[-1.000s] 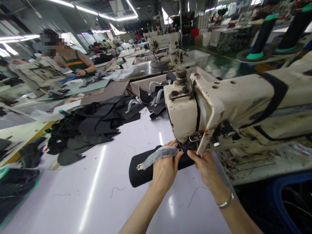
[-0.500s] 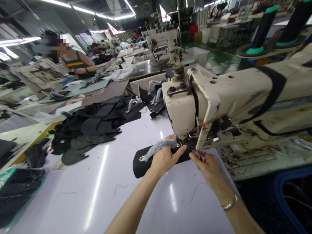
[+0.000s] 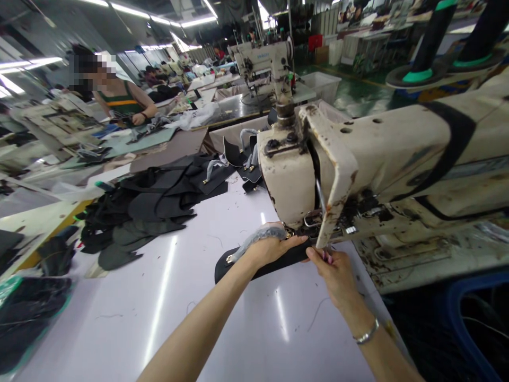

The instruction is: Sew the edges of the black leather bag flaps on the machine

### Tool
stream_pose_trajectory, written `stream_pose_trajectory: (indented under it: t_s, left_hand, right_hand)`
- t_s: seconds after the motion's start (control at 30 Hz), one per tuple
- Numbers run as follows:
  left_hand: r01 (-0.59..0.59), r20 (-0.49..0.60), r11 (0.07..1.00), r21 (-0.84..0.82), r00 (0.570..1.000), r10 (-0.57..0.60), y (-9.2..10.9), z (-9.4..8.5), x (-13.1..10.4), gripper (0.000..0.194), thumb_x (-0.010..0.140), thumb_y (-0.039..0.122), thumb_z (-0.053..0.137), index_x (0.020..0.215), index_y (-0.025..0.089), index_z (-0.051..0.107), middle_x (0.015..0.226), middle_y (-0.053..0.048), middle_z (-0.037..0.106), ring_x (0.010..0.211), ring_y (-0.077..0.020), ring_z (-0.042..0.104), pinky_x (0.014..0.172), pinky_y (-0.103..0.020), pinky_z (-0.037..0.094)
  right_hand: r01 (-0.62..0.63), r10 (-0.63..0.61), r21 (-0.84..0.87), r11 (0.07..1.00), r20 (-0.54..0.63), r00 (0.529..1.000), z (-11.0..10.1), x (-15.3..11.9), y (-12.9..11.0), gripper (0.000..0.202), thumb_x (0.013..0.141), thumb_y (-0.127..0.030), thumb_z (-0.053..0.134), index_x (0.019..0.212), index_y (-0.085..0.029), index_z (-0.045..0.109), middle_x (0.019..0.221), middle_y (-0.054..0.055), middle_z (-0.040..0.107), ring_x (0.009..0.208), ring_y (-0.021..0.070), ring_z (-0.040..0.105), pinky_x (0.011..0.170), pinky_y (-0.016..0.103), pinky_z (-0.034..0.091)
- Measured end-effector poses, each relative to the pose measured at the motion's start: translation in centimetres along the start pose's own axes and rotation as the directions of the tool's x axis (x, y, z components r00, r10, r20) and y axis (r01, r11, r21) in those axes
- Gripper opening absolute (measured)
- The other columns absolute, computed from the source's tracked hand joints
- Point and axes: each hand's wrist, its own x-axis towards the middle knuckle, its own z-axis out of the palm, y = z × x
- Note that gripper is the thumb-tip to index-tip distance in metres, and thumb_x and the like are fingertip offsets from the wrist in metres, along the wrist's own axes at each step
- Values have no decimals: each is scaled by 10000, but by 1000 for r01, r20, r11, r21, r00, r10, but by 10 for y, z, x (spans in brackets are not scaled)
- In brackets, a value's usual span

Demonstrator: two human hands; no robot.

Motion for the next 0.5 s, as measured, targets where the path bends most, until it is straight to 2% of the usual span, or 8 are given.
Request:
stream_pose_trajectory:
  t_s: [0.1,0.2,0.27,0.33,0.4,0.47,0.5]
  left_hand:
    - [105,87,994,31,990,-108,-1,-2,9,167,848,464,733,860,297,742,734,-20,761,932,-262,763,825,-292,557]
    - [167,131,985,44,977,-171,0,0,16,186,829,461,750,856,277,756,721,-33,759,924,-275,765,840,-317,565]
    - [112,147,991,73,982,-122,4,1,19,178,786,454,790,828,284,759,690,-26,752,890,-278,769,816,-322,579]
    - [-21,220,992,127,976,-8,9,4,20,184,713,443,843,795,302,758,679,-7,754,828,-269,771,775,-322,597]
    - [-131,390,977,167,919,57,16,8,20,232,603,385,911,764,316,759,697,5,767,791,-270,769,765,-346,613]
    - [-125,524,980,158,851,24,23,13,18,335,480,266,963,745,318,764,732,-2,780,804,-289,771,811,-394,620]
    - [-79,492,989,123,871,8,26,15,17,406,402,193,978,728,308,766,733,-13,781,803,-306,770,830,-424,620]
  right_hand:
    - [-13,13,22,1000,-21,1000,4,0,2,468,782,-574,777,575,-164,690,524,-52,385,532,98,267,515,263,221]
    - [-26,28,48,998,-49,998,8,-1,3,453,784,-575,780,617,-156,740,545,-47,415,534,96,288,522,260,231]
    - [-36,41,71,997,-73,997,11,-1,2,455,773,-578,786,609,-156,742,547,-45,420,536,97,307,525,259,241]
    - [-45,54,93,995,-97,994,14,-2,-1,462,757,-584,790,586,-158,733,533,-45,405,535,101,323,524,260,249]
    - [-53,66,109,993,-114,991,17,-2,-4,463,738,-584,794,565,-160,725,518,-45,394,533,105,335,521,260,256]
    - [-63,78,121,991,-120,990,19,-2,-8,457,722,-582,796,559,-160,730,507,-40,404,532,109,349,517,260,262]
    - [-71,86,125,990,-123,989,20,-2,-10,456,717,-584,795,561,-159,737,502,-37,412,530,111,354,515,261,265]
